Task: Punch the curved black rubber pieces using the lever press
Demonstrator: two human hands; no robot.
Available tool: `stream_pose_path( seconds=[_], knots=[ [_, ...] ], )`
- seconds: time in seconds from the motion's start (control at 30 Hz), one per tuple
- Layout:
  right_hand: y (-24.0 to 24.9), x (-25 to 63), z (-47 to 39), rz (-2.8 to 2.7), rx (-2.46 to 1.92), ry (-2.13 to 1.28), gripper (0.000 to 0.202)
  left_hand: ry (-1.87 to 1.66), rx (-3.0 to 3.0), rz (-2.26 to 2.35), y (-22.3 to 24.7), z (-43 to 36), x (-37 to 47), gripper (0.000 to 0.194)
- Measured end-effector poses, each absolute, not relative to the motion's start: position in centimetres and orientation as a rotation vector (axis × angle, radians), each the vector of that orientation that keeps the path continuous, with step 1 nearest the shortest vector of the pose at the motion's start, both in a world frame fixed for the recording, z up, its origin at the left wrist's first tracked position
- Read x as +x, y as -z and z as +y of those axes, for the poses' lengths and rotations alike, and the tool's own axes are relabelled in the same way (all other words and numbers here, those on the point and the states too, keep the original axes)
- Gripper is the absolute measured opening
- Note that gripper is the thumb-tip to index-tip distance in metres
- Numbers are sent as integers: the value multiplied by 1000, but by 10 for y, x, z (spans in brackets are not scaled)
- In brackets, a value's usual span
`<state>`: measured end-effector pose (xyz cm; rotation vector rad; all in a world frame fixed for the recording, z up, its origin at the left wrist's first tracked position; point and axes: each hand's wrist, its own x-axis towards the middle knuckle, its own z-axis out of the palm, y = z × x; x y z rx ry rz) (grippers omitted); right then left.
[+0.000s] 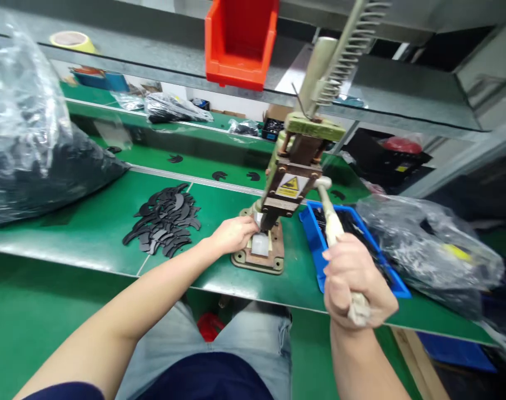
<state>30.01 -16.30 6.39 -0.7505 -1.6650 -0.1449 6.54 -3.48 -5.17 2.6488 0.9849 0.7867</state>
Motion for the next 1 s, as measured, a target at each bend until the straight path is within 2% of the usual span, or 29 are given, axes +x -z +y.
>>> stream_pose_path(
  seconds=[0.13,0.23,0.33,0.4,0.5,0.77,1.0],
  knots=[
    [-40,304,-160,-1589,-693,130,14,-744,2671,958,42,-34,51,34],
    [-36,304,-155,-1556,-689,127,13,-631,2697,1062,33,-24,8,33],
    [-35,303,-153,-1525,-675,136,13,-285,2722,1312,24,-8,-52,35],
    [-34,301,-151,-1508,-642,146,15,-61,2712,1409,21,-1,-87,45],
    [-32,299,-151,-1478,-620,148,19,126,2706,1438,24,4,-115,51],
    [-33,302,-152,-1522,-653,155,13,-37,2765,1340,38,11,-110,30],
    [-34,299,-153,-1514,-652,149,14,-194,2794,1399,31,2,-91,28]
  ],
)
